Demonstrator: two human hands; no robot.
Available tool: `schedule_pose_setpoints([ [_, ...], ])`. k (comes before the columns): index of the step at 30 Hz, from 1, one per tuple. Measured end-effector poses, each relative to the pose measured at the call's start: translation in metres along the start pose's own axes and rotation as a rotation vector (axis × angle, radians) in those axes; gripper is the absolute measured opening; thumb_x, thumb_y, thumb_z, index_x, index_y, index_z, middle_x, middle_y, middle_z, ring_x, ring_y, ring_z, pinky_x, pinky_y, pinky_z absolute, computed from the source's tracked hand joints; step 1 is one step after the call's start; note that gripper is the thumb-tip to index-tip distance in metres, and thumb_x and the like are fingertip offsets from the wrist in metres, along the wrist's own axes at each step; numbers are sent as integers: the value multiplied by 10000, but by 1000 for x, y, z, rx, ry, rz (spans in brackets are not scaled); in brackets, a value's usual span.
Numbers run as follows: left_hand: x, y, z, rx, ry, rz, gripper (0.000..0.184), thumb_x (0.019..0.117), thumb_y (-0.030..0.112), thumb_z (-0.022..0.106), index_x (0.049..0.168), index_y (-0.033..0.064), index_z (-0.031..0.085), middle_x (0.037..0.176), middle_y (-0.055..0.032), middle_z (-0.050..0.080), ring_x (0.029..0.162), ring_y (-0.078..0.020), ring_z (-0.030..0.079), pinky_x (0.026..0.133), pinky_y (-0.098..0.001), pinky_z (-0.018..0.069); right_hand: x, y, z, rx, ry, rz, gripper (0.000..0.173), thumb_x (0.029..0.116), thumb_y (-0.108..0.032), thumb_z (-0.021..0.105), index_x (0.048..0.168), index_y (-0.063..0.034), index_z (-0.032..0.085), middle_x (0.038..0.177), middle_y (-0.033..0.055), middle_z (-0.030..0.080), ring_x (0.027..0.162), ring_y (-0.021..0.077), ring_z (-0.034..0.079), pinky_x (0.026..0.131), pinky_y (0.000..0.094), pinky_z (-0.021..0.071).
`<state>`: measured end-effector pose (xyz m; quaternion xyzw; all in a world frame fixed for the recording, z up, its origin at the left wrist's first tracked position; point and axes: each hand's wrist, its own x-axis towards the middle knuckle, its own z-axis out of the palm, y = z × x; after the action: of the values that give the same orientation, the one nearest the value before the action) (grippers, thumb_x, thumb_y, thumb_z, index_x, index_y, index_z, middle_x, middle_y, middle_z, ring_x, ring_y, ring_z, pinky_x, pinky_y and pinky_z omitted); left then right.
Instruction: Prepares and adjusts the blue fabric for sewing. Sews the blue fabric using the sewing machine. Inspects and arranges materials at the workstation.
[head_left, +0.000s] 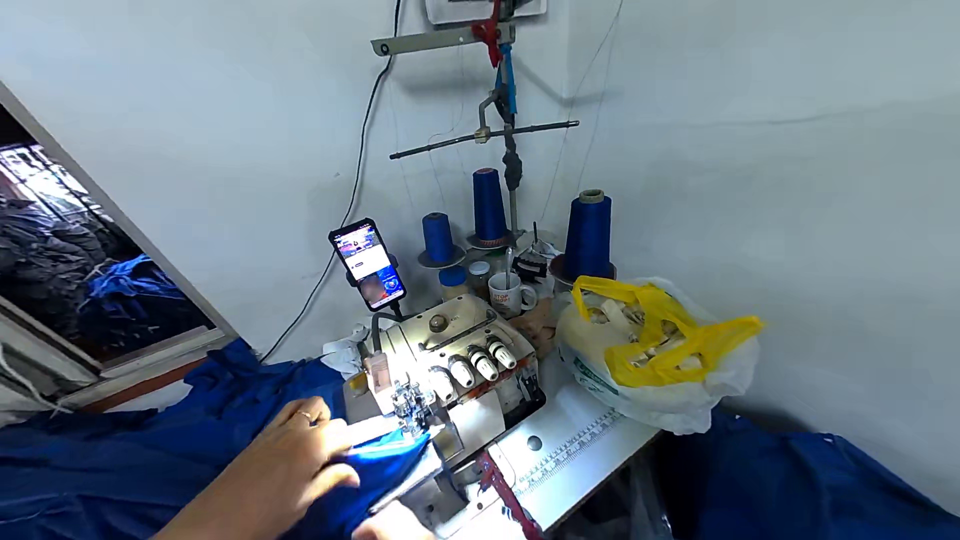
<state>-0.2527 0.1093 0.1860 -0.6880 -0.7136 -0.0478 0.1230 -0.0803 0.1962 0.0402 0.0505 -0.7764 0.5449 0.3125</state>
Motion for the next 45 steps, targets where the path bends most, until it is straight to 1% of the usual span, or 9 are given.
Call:
schedule_pose_setpoints([
  [6, -16, 66, -9, -101, -119, 113, 223, 928, 217, 713, 822, 25, 673, 821, -130, 697, 1056, -417, 647, 1173, -588, 305, 2, 7, -30, -14, 50, 25, 163, 918, -43, 628, 926, 88, 724, 869, 199, 710, 818, 266, 707, 779, 403, 575],
  [11, -28, 71, 18, -289, -6, 101, 296, 1022, 193, 593, 812, -1, 669, 864, -152, 717, 1208, -396, 624, 1221, -569, 246, 9, 12, -57, -279, 222, 68, 299, 908, -85, 666, 1187, 15, 703, 1053, 173, 708, 849, 248, 705, 765, 392, 592],
  [15, -17, 87, 35, -244, 106, 128, 367, 1049, 280, 539, 792, 51, 666, 797, -94, 688, 933, -266, 673, 971, -400, 493, 14, 20, -62, -281, 261, 44, 266, 901, -79, 660, 1141, 14, 731, 1041, 169, 715, 845, 230, 703, 767, 363, 588],
  [20, -26, 68, 59, -263, 168, -7, 373, 1037, 324, 544, 806, 61, 672, 765, -89, 642, 809, -261, 633, 750, -403, 522, 4, 34, -57, -238, 287, -73, 161, 894, -86, 702, 1032, -37, 767, 1004, 144, 687, 818, 176, 675, 730, 293, 580],
  [24, -39, 57, 66, -224, 99, -72, 527, 907, 493, 668, 1078, -3, 717, 998, -190, 703, 944, -367, 683, 807, -506, 575, 3, 32, -49, -239, 234, -63, 268, 883, -101, 714, 1143, -45, 744, 1129, 194, 644, 804, 197, 664, 703, 314, 583],
  [28, -50, 38, 65, -282, 41, -117, 506, 824, 280, 767, 1206, -37, 671, 1158, -217, 683, 1091, -395, 655, 917, -527, 549, 7, 30, -46, -224, 160, -168, 260, 838, 37, 591, 1041, -7, 747, 1152, 190, 679, 903, 246, 707, 741, 369, 602],
  [32, -44, 56, 56, -165, 118, -62, 129, 915, 86, 645, 963, -11, 714, 936, -180, 698, 939, -384, 681, 840, -505, 569, 3, 23, -45, -221, 55, -219, 360, 834, 72, 567, 1163, 28, 707, 1139, 186, 708, 916, 262, 723, 780, 397, 606],
  [39, -28, 95, 32, 42, 15, -31, 215, 907, 209, 716, 894, -6, 706, 843, -166, 704, 934, -415, 677, 941, -527, 508, -4, 14, -53, -267, 172, -188, 169, 909, 7, 586, 945, -4, 751, 977, 143, 712, 929, 229, 707, 814, 331, 590],
  [45, -24, 104, 44, 40, 148, 33, 314, 1019, 216, 519, 781, 71, 663, 733, -77, 668, 840, -291, 679, 1019, -482, 443, -7, 20, -57, -306, 249, -117, 259, 912, -43, 625, 1152, 7, 710, 1111, 166, 709, 892, 225, 715, 782, 345, 601],
])
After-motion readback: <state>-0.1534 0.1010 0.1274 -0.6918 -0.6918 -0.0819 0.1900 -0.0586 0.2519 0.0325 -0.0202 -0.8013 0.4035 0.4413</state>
